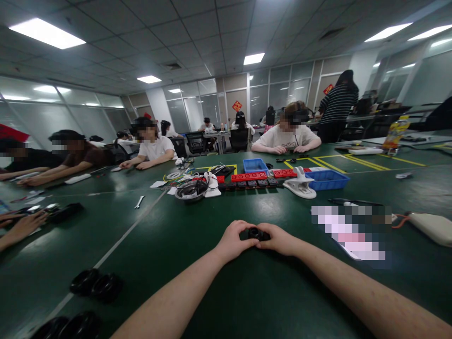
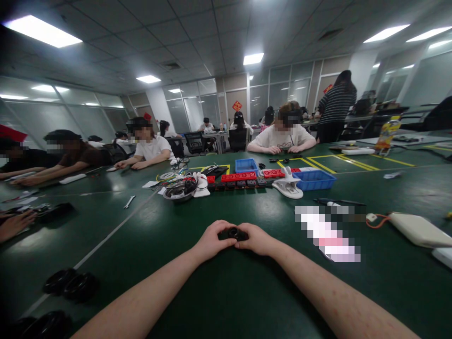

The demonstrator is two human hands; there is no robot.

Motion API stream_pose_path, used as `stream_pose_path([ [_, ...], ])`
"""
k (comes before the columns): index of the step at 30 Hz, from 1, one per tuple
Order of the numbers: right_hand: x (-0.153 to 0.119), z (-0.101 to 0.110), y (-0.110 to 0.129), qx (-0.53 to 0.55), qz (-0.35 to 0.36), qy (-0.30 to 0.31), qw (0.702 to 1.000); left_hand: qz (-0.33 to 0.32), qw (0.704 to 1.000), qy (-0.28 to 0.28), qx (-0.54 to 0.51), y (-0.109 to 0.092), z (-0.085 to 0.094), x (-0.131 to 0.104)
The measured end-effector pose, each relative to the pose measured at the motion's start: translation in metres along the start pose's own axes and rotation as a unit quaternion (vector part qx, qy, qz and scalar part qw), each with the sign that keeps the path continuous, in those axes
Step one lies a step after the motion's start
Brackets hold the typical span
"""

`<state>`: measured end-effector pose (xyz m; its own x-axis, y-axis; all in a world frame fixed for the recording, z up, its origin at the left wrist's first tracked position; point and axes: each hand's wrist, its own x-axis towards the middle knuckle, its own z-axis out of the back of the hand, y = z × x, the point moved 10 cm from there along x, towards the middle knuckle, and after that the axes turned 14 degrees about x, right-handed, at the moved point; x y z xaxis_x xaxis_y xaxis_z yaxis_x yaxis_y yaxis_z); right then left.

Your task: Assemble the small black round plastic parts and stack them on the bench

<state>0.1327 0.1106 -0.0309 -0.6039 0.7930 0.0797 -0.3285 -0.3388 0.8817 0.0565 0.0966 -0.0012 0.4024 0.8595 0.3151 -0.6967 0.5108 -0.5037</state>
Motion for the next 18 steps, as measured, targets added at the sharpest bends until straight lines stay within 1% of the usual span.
stream_pose_path([
  [3, -0.0007, 0.0009, 0.002, 0.003, -0.001, 0.005, 1.0, -0.005, 1.0, -0.003, -0.006, -0.0006, 0.0, 0.0],
  [8, -0.0022, -0.0053, 0.0032, 0.03, -0.018, 0.07, 0.997, -0.003, 1.0, 0.016, -0.001, 0.0001, -0.0031, 0.0001],
  [13, 0.0005, -0.0026, 0.0009, 0.035, -0.015, 0.047, 0.998, 0.011, 0.999, 0.03, -0.012, 0.0032, -0.0062, 0.0009],
  [18, 0.0012, -0.0028, 0.0003, 0.014, -0.001, 0.044, 0.999, 0.016, 1.0, 0.022, -0.014, 0.0054, -0.0064, 0.0013],
])
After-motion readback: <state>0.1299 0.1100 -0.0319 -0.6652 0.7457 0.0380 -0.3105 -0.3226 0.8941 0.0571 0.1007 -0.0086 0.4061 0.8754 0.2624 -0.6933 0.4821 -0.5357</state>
